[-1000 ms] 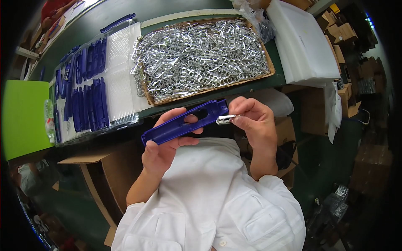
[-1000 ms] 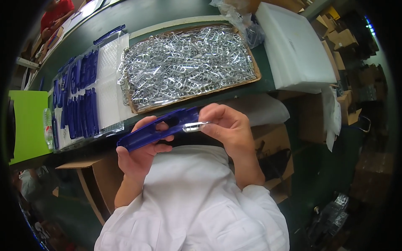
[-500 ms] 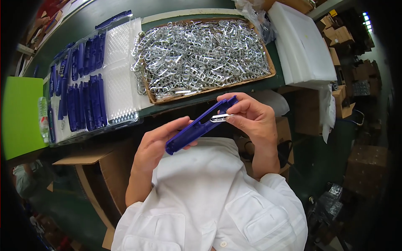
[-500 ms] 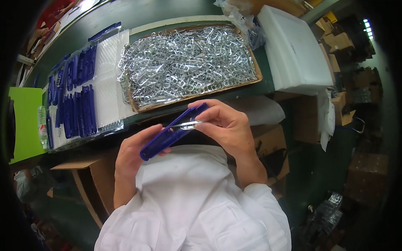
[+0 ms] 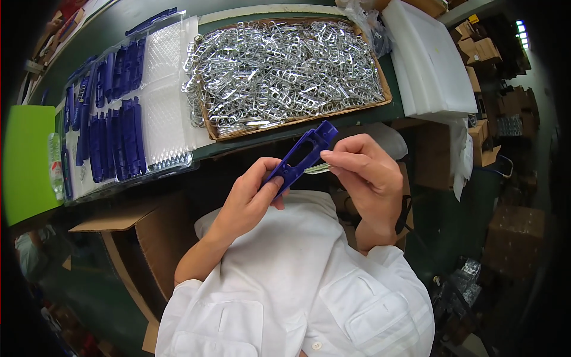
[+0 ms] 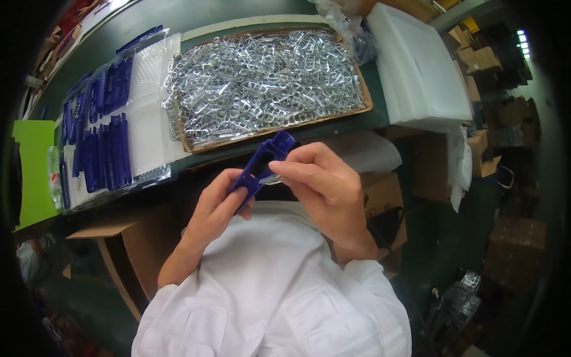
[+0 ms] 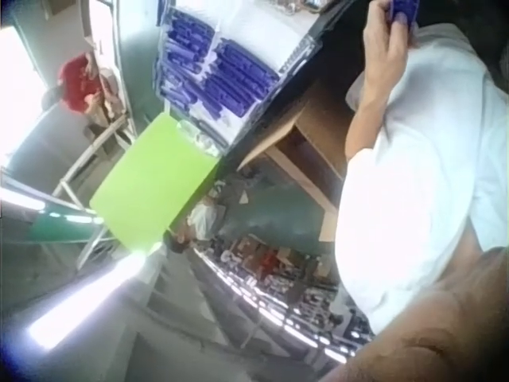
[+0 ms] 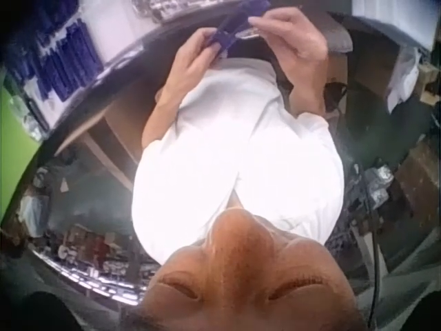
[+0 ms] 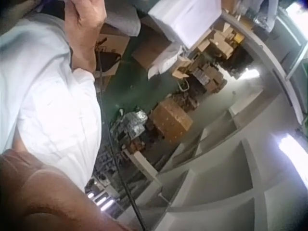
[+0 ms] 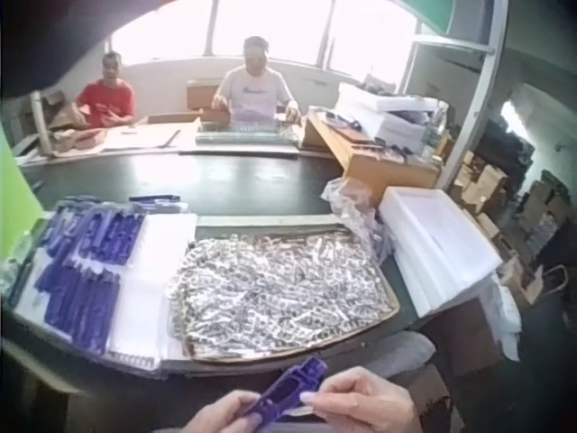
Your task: The person assembles electronic devices by hand, taking metal components from component bins and inserting them into plastic casings to create finished assemblies, which are then placed into a cardboard box.
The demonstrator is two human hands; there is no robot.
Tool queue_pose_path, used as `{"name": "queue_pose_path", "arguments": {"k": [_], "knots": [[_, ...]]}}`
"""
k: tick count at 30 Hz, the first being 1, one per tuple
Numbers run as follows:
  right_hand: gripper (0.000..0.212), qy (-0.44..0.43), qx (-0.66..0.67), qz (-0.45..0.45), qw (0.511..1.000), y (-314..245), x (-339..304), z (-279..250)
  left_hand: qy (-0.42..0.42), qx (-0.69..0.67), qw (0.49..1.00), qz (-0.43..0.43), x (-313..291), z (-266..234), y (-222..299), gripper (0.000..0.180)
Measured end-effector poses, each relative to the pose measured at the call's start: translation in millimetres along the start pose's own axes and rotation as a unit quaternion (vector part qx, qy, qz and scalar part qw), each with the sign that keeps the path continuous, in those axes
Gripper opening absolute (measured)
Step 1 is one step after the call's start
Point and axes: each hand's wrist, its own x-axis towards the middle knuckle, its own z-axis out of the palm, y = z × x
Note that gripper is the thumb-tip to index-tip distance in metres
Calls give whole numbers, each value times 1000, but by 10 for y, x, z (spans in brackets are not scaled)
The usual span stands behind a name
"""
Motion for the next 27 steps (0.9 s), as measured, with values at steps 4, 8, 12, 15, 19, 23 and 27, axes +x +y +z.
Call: {"name": "queue_pose_path", "arguments": {"k": [4,8,12,15,19,23,27], "knots": [[24,24,-53,11,998,0,-14,150,-2,-21,1000,7,34,40,-4,21],[21,7,-178,-28,984,-21,38,187,0,-26,1000,8,28,47,-9,21],[17,12,-218,-40,975,1,77,238,5,-2,1000,5,-4,42,-4,21],[16,5,-225,-36,974,22,77,270,1,3,1000,-2,-37,33,1,20],[15,-1,-221,-31,975,53,91,316,-6,-1,1000,-3,-74,22,-15,20],[15,-3,-207,-33,978,88,75,374,-8,-18,1000,-10,-95,10,-29,20],[14,-9,-223,-55,973,130,52,433,-1,-15,1000,-14,-119,-29,-56,20]]}}
